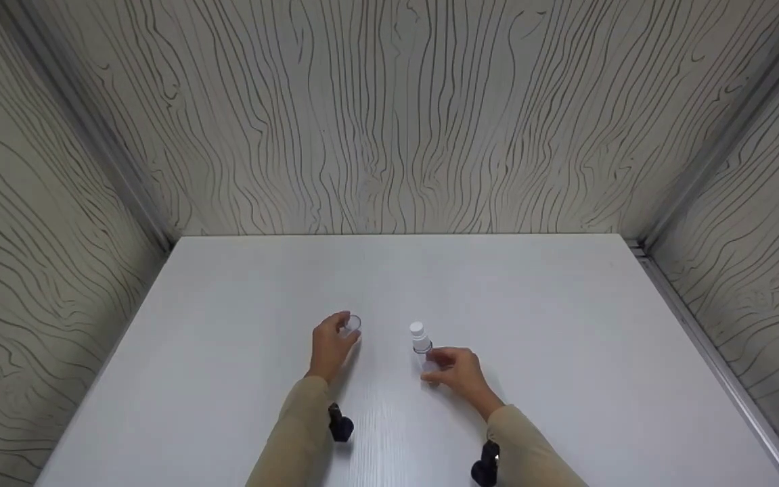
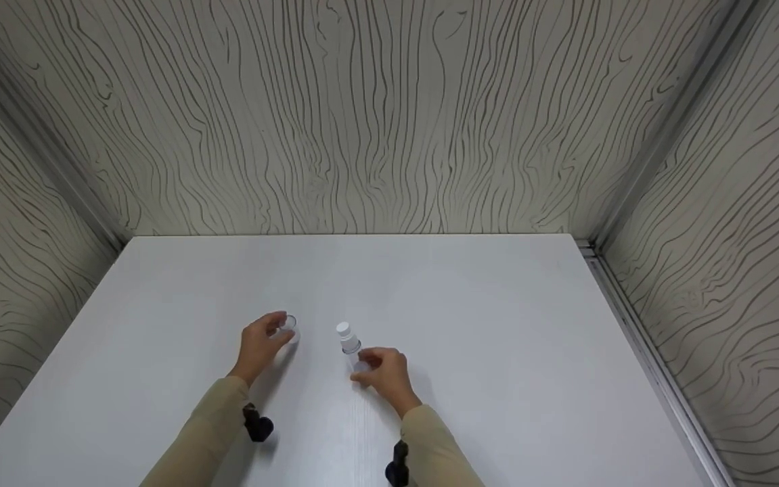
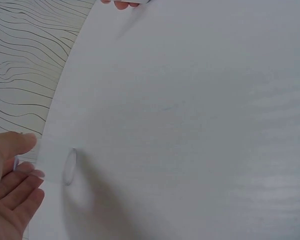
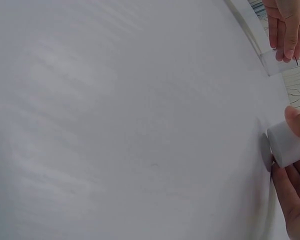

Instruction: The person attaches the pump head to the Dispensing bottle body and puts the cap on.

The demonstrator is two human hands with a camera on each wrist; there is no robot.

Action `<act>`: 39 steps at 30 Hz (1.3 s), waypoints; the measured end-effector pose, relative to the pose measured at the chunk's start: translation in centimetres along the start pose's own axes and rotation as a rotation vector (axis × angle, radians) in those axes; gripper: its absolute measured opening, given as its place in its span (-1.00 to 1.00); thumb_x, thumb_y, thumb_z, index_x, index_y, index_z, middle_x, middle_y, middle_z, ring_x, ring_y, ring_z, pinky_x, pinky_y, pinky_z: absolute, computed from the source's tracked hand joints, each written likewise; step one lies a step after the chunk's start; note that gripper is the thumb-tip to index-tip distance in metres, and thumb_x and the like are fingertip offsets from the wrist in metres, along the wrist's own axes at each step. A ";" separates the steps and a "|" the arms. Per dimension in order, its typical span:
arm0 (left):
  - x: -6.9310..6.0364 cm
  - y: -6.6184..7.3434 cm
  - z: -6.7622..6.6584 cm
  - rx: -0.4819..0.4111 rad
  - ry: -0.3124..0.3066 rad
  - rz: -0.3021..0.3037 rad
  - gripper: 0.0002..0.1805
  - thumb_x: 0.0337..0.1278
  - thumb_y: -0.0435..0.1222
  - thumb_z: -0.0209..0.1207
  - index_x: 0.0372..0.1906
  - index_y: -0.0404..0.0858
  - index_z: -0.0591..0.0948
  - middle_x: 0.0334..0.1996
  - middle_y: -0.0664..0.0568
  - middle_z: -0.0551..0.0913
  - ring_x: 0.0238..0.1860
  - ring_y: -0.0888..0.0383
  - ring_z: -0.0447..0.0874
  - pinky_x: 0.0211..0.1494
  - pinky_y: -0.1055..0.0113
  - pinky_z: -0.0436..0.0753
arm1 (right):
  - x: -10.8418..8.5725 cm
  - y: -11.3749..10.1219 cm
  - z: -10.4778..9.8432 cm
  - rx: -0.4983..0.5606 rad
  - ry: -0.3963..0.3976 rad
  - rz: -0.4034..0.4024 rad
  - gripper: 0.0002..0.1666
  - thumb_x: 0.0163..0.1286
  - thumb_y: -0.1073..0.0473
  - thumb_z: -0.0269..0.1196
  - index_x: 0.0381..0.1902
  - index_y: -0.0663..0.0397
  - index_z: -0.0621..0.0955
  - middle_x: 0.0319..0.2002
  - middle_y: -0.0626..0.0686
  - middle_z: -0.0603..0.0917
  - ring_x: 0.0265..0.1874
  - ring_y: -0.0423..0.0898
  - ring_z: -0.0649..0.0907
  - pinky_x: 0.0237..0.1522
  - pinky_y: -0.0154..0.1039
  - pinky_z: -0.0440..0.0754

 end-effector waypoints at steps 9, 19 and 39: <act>0.0 -0.1 0.0 -0.007 -0.005 0.001 -0.57 0.05 -0.45 0.28 0.06 -0.53 0.55 -0.03 -0.34 0.67 0.06 -0.17 0.64 0.19 0.07 0.64 | -0.1 -0.2 -0.1 -0.014 0.008 -0.028 -0.49 -0.06 0.28 0.51 -0.11 0.35 0.66 -0.11 0.30 0.74 -0.12 0.14 0.73 -0.06 -0.09 0.73; -0.5 0.2 -0.3 -0.027 0.007 0.012 -0.59 0.05 -0.45 0.28 0.04 -0.53 0.55 -0.03 -0.34 0.67 0.06 -0.16 0.65 0.20 0.07 0.64 | 0.0 0.0 0.0 -0.005 0.009 -0.018 -0.48 -0.03 0.24 0.51 -0.08 0.34 0.66 -0.09 0.29 0.73 -0.07 0.17 0.71 -0.03 -0.09 0.73; -1.6 0.6 -1.1 -0.119 -0.081 -0.053 -0.61 0.07 -0.33 0.32 0.02 -0.41 0.60 -0.09 -0.24 0.70 0.01 -0.08 0.67 0.18 0.10 0.66 | 0.1 0.2 0.1 -0.032 0.004 -0.011 -0.49 -0.06 0.23 0.52 -0.10 0.31 0.68 -0.12 0.27 0.75 -0.13 0.10 0.73 -0.07 -0.09 0.73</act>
Point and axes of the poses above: each hand's wrist, its own x-axis towards the middle knuckle, its own z-axis out of the palm, y = z × x, the point moved 5 cm from there along x, towards the middle knuckle
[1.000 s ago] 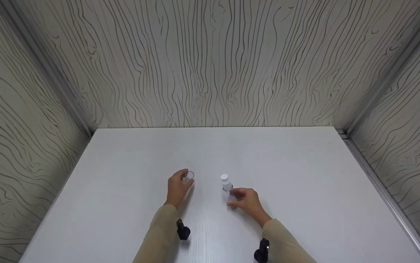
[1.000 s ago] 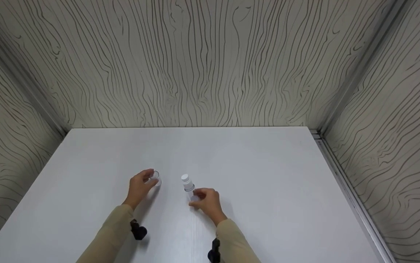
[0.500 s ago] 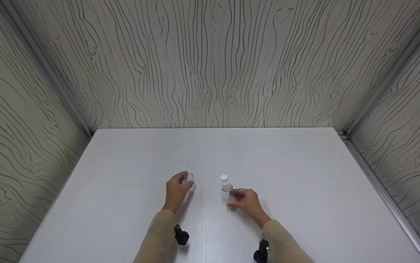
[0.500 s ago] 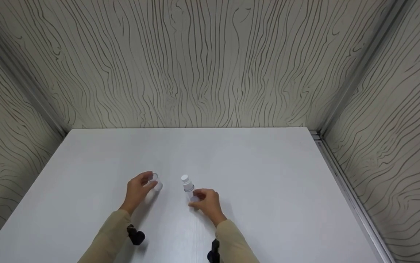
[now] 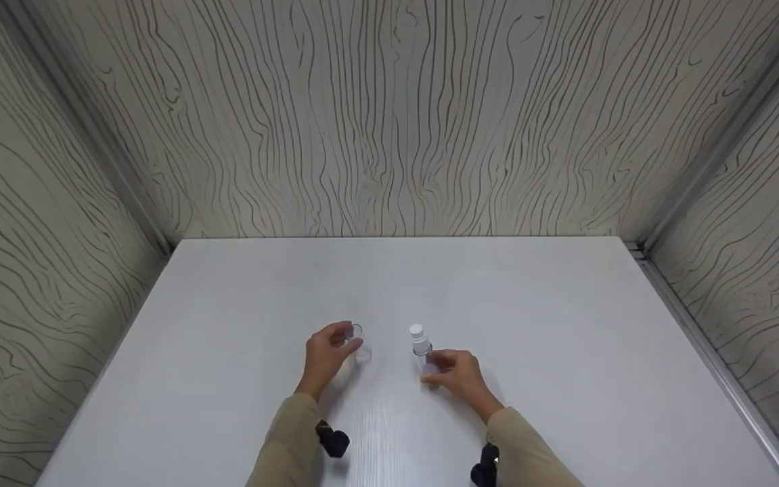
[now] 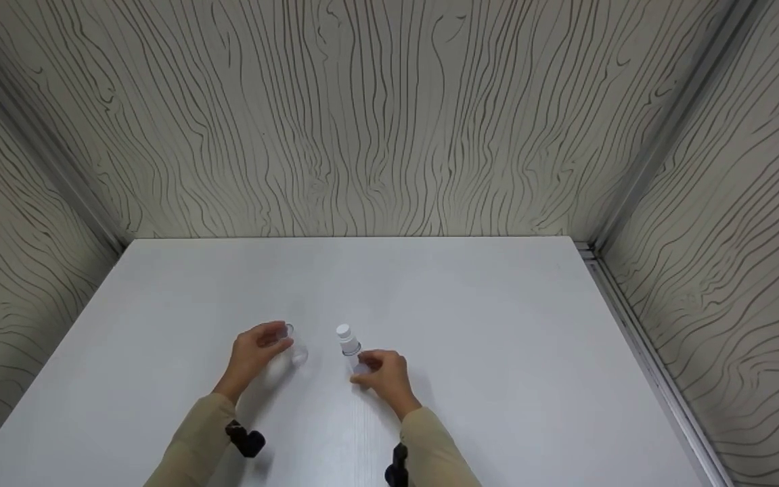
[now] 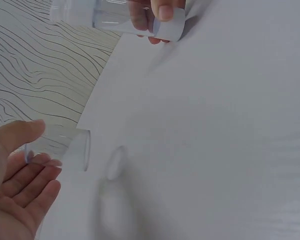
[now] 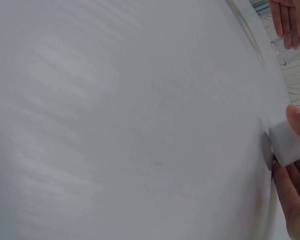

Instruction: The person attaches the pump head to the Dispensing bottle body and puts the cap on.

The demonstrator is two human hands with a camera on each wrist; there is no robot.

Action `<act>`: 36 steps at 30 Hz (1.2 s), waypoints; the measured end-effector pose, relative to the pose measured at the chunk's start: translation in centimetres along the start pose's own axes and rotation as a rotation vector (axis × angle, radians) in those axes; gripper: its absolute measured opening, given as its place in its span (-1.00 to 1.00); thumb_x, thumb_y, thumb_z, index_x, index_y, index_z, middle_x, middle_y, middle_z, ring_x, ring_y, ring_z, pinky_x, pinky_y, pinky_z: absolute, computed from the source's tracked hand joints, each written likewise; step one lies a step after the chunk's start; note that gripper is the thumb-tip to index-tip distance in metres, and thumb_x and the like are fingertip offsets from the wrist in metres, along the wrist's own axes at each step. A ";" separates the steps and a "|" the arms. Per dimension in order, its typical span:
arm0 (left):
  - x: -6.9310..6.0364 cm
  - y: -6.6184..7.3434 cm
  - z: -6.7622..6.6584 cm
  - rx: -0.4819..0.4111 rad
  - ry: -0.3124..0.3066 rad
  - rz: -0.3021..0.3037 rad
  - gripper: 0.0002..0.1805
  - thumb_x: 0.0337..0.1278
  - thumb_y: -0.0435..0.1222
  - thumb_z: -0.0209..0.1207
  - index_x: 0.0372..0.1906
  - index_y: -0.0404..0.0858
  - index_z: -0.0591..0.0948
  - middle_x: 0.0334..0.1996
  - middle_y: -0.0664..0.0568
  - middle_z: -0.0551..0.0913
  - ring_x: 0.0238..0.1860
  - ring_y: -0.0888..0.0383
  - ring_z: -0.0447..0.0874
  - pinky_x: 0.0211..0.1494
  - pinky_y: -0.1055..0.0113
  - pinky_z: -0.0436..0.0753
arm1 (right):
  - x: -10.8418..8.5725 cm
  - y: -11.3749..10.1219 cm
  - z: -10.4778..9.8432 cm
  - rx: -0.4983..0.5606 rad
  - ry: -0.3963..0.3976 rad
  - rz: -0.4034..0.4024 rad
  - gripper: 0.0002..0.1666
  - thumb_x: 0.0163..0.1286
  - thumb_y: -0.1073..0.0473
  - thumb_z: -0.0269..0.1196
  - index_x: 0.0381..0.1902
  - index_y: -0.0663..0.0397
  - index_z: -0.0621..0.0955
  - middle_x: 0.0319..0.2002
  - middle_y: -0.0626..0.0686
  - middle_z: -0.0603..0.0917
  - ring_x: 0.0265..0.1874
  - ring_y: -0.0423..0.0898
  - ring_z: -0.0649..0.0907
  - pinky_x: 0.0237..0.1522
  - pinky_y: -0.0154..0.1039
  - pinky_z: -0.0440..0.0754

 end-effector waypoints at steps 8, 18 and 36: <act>-0.1 0.5 0.1 -0.045 -0.058 -0.082 -0.57 0.08 -0.27 0.32 0.06 -0.34 0.59 -0.02 -0.18 0.69 0.06 -0.06 0.66 0.21 0.13 0.65 | -0.1 -0.1 0.0 0.019 -0.005 0.002 -0.48 -0.06 0.24 0.52 -0.09 0.32 0.67 -0.12 0.28 0.75 -0.14 0.10 0.72 -0.07 -0.08 0.73; -0.1 1.5 0.5 -0.133 -0.116 -0.107 -0.55 0.11 -0.23 0.31 0.11 -0.31 0.58 0.05 -0.17 0.67 0.10 -0.03 0.66 0.21 0.18 0.66 | -0.1 -0.1 -0.1 0.013 -0.004 0.010 -0.47 -0.06 0.24 0.52 -0.08 0.32 0.67 -0.11 0.27 0.75 -0.15 0.07 0.72 -0.08 -0.11 0.74; -0.2 3.6 0.7 -0.215 -0.123 -0.076 -0.54 0.16 -0.23 0.28 0.14 -0.33 0.56 0.10 -0.18 0.66 0.14 -0.02 0.66 0.25 0.20 0.63 | 0.0 -0.2 -0.1 0.019 -0.005 -0.009 -0.49 -0.07 0.26 0.52 -0.11 0.34 0.67 -0.13 0.28 0.75 -0.16 0.09 0.73 -0.09 -0.10 0.74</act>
Point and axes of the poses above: each hand's wrist, its own x-axis towards the middle knuckle, its own z-axis out of the palm, y = z × x, the point moved 5 cm from there along x, towards the middle knuckle
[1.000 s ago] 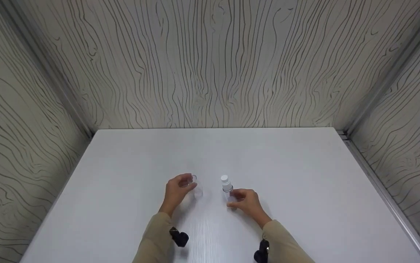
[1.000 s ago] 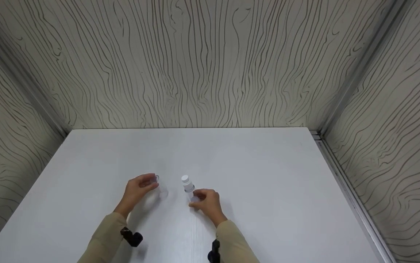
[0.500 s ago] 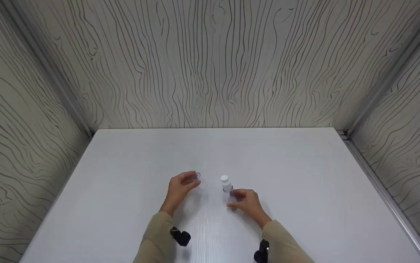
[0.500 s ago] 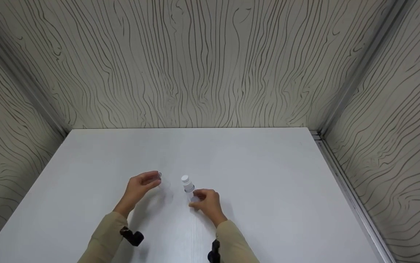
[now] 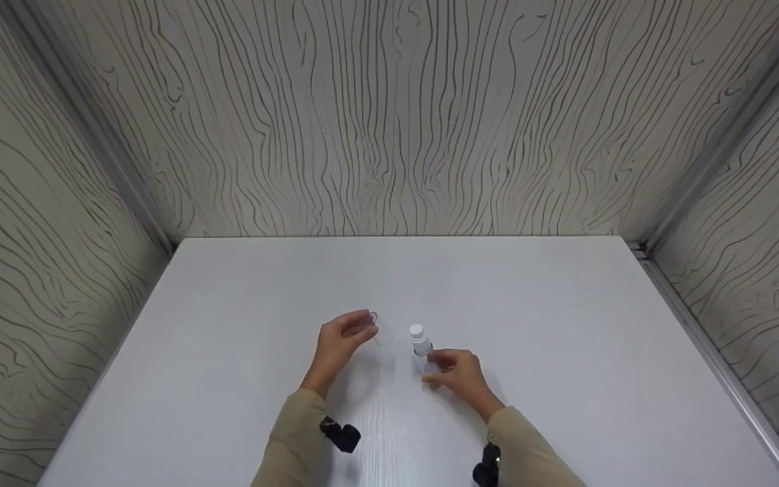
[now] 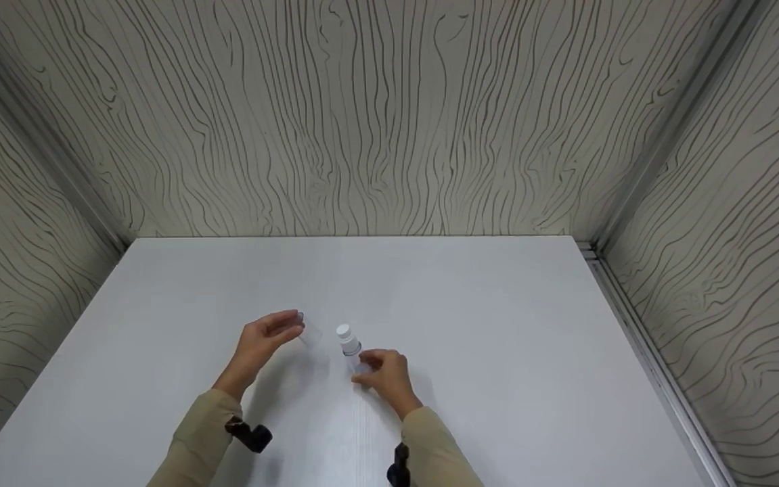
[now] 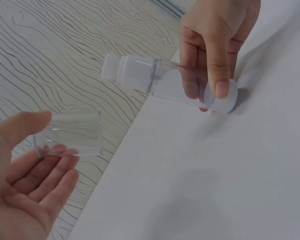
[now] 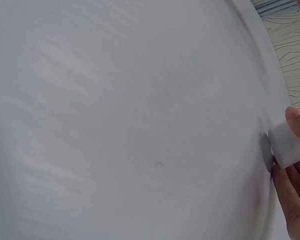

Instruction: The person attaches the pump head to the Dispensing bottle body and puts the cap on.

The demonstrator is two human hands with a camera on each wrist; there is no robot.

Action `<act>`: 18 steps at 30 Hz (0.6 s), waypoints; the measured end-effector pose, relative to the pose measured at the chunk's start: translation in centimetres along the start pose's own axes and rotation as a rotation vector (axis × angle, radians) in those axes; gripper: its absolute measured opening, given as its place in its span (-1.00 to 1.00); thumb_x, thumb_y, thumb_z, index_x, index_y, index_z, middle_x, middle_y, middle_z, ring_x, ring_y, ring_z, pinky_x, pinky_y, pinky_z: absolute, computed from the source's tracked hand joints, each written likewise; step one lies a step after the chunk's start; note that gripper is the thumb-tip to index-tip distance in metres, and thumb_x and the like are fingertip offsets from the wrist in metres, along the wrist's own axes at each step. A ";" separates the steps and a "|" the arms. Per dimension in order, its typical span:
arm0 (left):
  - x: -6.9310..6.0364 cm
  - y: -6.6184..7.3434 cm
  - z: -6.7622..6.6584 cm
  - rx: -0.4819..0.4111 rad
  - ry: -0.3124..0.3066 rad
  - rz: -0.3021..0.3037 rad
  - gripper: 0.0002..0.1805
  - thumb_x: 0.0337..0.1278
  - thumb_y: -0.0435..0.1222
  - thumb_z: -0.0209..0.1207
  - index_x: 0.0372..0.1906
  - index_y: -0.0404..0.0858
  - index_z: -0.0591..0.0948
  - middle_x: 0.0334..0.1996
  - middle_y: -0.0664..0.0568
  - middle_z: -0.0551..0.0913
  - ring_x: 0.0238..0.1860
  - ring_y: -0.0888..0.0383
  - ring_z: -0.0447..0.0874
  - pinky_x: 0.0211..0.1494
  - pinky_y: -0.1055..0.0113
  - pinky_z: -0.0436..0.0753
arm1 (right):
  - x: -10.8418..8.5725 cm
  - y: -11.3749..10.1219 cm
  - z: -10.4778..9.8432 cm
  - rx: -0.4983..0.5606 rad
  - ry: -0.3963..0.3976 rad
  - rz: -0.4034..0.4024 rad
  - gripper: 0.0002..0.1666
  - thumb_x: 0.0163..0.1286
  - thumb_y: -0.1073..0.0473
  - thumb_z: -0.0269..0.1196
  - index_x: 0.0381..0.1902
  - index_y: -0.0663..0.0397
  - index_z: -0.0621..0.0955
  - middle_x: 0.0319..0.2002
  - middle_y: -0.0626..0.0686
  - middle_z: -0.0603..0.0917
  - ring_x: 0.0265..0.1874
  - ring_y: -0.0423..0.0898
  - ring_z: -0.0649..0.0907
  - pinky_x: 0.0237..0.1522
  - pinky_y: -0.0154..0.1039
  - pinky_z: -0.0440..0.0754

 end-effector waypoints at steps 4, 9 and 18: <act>-0.1 0.3 0.1 -0.011 0.005 0.011 -0.53 0.14 -0.18 0.29 0.13 -0.30 0.57 0.10 -0.16 0.67 0.13 0.00 0.67 0.25 0.19 0.63 | 0.1 0.0 0.1 0.000 -0.005 -0.006 -0.50 -0.08 0.28 0.52 -0.12 0.34 0.68 -0.14 0.28 0.75 -0.15 0.09 0.73 -0.08 -0.11 0.74; -0.1 0.4 0.3 -0.037 0.019 0.010 -0.52 0.13 -0.18 0.30 0.13 -0.30 0.57 0.10 -0.17 0.66 0.12 0.01 0.67 0.26 0.21 0.63 | 0.1 0.0 0.1 -0.004 -0.009 -0.009 -0.51 -0.07 0.29 0.51 -0.12 0.32 0.68 -0.14 0.26 0.75 -0.16 0.07 0.72 -0.09 -0.12 0.74; -0.3 0.8 0.2 -0.097 0.068 0.008 -0.49 0.16 -0.19 0.28 0.17 -0.36 0.53 0.13 -0.21 0.64 0.16 -0.04 0.64 0.29 0.21 0.60 | -0.1 -0.7 0.2 -0.021 0.000 -0.062 -0.51 -0.06 0.30 0.50 -0.11 0.36 0.67 -0.13 0.29 0.75 -0.12 0.14 0.73 -0.07 -0.12 0.74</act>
Point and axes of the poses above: each hand's wrist, its own x-axis towards the middle knuckle, its own z-axis out of the palm, y = z × x, the point moved 5 cm from there along x, towards the middle knuckle
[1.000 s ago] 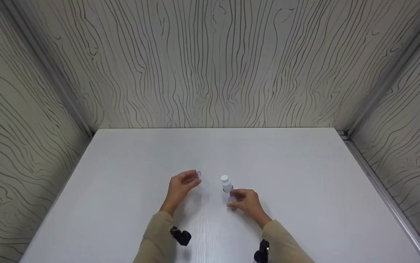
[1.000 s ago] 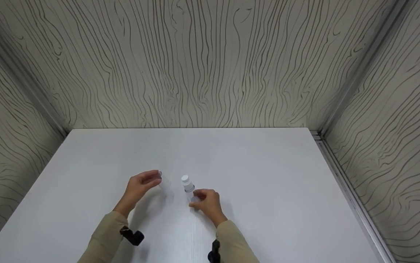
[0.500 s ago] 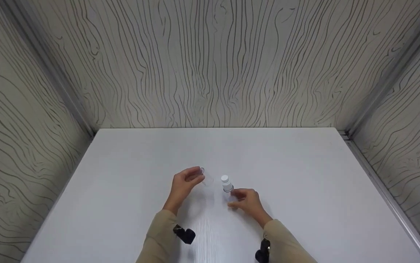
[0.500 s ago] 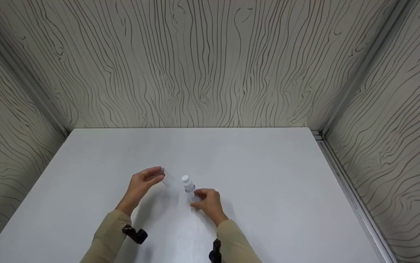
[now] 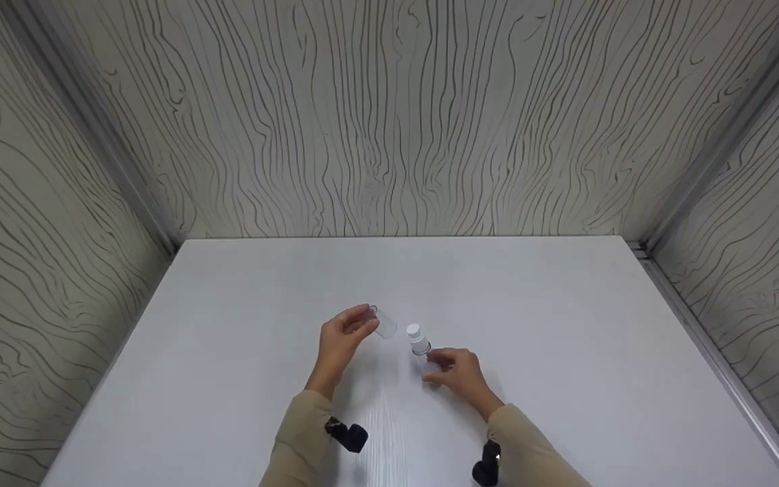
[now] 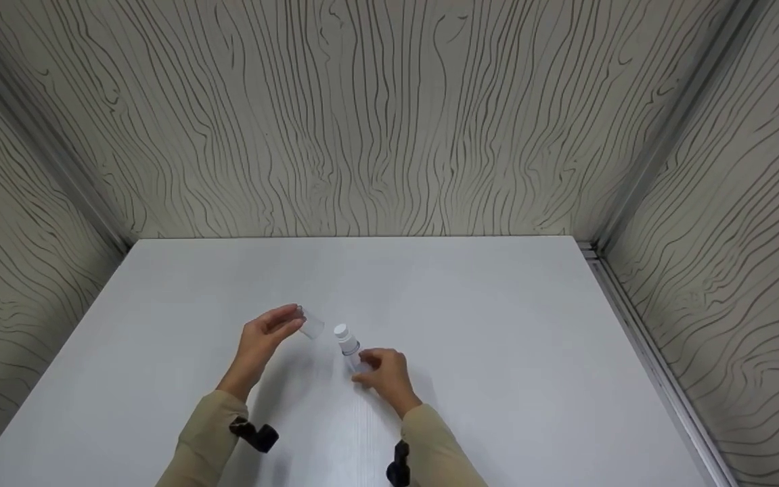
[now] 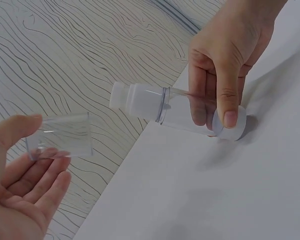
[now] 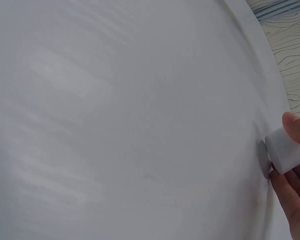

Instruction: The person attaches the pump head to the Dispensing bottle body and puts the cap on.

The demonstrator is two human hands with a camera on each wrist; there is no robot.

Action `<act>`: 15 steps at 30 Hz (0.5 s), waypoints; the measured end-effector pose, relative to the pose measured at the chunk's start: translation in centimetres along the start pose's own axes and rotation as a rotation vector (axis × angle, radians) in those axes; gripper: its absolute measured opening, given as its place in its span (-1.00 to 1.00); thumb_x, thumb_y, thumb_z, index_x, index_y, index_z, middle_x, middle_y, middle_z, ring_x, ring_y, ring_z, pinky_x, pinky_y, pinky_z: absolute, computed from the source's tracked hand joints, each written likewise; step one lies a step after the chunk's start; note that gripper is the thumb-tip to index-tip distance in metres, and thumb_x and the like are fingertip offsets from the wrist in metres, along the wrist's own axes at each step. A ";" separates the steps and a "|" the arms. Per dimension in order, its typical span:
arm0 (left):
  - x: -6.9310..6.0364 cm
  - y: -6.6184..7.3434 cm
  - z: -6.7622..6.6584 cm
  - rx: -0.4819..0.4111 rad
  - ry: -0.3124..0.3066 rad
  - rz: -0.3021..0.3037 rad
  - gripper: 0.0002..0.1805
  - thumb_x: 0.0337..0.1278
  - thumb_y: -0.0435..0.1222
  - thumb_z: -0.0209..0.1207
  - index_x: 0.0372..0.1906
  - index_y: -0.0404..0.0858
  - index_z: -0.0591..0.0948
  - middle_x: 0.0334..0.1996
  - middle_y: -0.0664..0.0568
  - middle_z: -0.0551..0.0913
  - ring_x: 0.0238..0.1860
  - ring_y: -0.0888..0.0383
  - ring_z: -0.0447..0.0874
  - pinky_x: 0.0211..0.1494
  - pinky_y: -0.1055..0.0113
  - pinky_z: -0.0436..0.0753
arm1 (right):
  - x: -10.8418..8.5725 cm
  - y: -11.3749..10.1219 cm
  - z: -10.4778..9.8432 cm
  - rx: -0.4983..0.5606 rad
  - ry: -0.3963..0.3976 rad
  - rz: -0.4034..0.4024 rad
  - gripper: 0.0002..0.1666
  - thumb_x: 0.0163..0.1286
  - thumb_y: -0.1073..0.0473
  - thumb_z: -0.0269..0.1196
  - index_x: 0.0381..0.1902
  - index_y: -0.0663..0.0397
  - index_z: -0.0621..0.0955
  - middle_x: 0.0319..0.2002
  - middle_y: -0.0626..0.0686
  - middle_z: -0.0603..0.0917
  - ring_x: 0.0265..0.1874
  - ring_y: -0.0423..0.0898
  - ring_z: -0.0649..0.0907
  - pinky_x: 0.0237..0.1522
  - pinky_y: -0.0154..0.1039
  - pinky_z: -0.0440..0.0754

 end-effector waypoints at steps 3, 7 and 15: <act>0.0 -0.1 0.0 0.011 0.012 0.001 -0.50 0.17 -0.18 0.28 0.16 -0.34 0.54 0.12 -0.20 0.65 0.15 -0.03 0.65 0.29 0.20 0.60 | 0.0 0.0 0.1 0.008 0.002 0.014 -0.50 -0.06 0.31 0.50 -0.10 0.35 0.67 -0.12 0.28 0.75 -0.10 0.14 0.73 -0.05 -0.10 0.74; 0.0 -0.2 0.1 0.011 0.020 -0.007 -0.50 0.16 -0.18 0.28 0.15 -0.33 0.55 0.11 -0.19 0.65 0.14 -0.01 0.65 0.30 0.20 0.60 | -0.1 -0.2 0.2 0.015 0.014 0.026 -0.51 -0.05 0.32 0.49 -0.09 0.34 0.67 -0.12 0.28 0.75 -0.11 0.13 0.73 -0.06 -0.10 0.74; -0.1 0.0 0.2 0.003 0.025 -0.018 -0.51 0.15 -0.17 0.28 0.15 -0.30 0.56 0.12 -0.16 0.65 0.16 0.00 0.65 0.32 0.17 0.58 | -0.1 -1.0 0.0 -0.008 0.034 -0.007 -0.54 -0.06 0.34 0.49 -0.12 0.32 0.68 -0.17 0.24 0.76 -0.17 0.07 0.73 -0.09 -0.11 0.75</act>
Point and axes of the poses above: each hand's wrist, its own x-axis towards the middle knuckle, its own z-axis out of the palm, y = z × x, the point moved 5 cm from there along x, towards the middle knuckle
